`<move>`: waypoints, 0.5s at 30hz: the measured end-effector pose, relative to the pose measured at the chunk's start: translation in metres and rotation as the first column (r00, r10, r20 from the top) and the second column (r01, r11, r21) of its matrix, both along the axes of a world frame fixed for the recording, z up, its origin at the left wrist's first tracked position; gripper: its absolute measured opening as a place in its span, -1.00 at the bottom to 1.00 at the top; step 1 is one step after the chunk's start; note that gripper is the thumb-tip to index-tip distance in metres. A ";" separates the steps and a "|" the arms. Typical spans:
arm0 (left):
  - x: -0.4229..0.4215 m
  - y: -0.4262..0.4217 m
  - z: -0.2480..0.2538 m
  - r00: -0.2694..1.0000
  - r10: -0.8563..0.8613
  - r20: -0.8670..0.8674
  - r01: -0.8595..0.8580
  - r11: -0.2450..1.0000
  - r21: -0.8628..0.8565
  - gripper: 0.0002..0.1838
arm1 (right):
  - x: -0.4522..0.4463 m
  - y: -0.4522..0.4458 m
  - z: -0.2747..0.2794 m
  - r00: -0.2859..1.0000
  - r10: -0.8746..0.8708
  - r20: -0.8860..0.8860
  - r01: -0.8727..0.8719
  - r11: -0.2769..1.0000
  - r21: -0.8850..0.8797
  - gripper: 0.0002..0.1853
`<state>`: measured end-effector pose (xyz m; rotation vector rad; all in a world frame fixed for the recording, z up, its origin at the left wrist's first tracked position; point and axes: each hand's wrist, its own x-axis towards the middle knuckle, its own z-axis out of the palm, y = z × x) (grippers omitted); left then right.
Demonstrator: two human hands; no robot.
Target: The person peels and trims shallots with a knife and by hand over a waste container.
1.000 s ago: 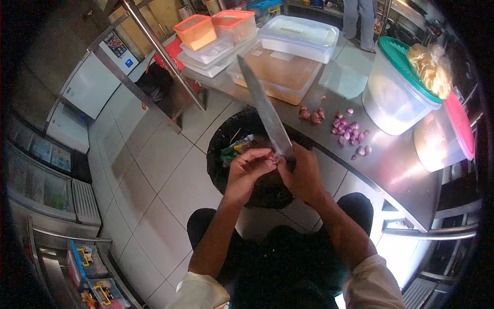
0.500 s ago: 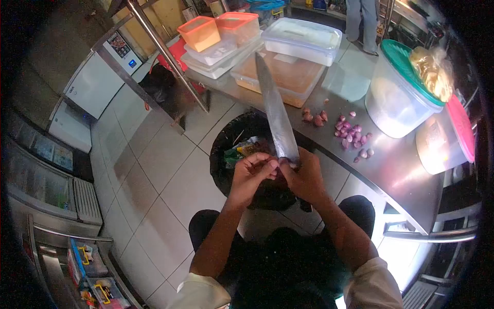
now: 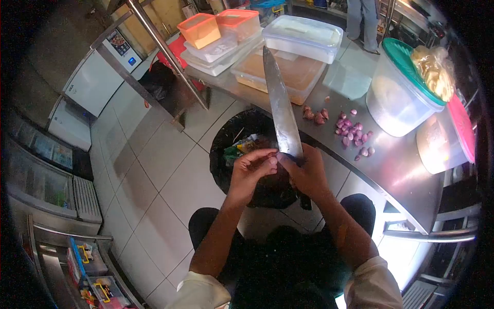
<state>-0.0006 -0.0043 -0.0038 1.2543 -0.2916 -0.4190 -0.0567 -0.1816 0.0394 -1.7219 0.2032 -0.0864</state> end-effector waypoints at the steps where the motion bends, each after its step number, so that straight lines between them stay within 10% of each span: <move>1: 0.000 0.000 0.002 1.000 -0.017 0.012 0.017 1.000 -0.005 -0.69 | 0.001 0.000 -0.004 1.000 -0.003 -0.002 0.003 1.000 0.002 -0.73; 3: 0.000 -0.001 0.005 0.999 -0.035 0.027 0.035 0.999 -0.011 -0.69 | 0.005 0.000 -0.016 0.981 -0.062 0.181 0.075 0.995 -0.061 -0.75; 15: -0.001 -0.001 0.007 0.998 -0.062 -0.020 0.062 0.998 0.026 -0.65 | 0.003 0.000 -0.005 0.998 -0.064 0.024 0.061 0.993 0.106 -0.78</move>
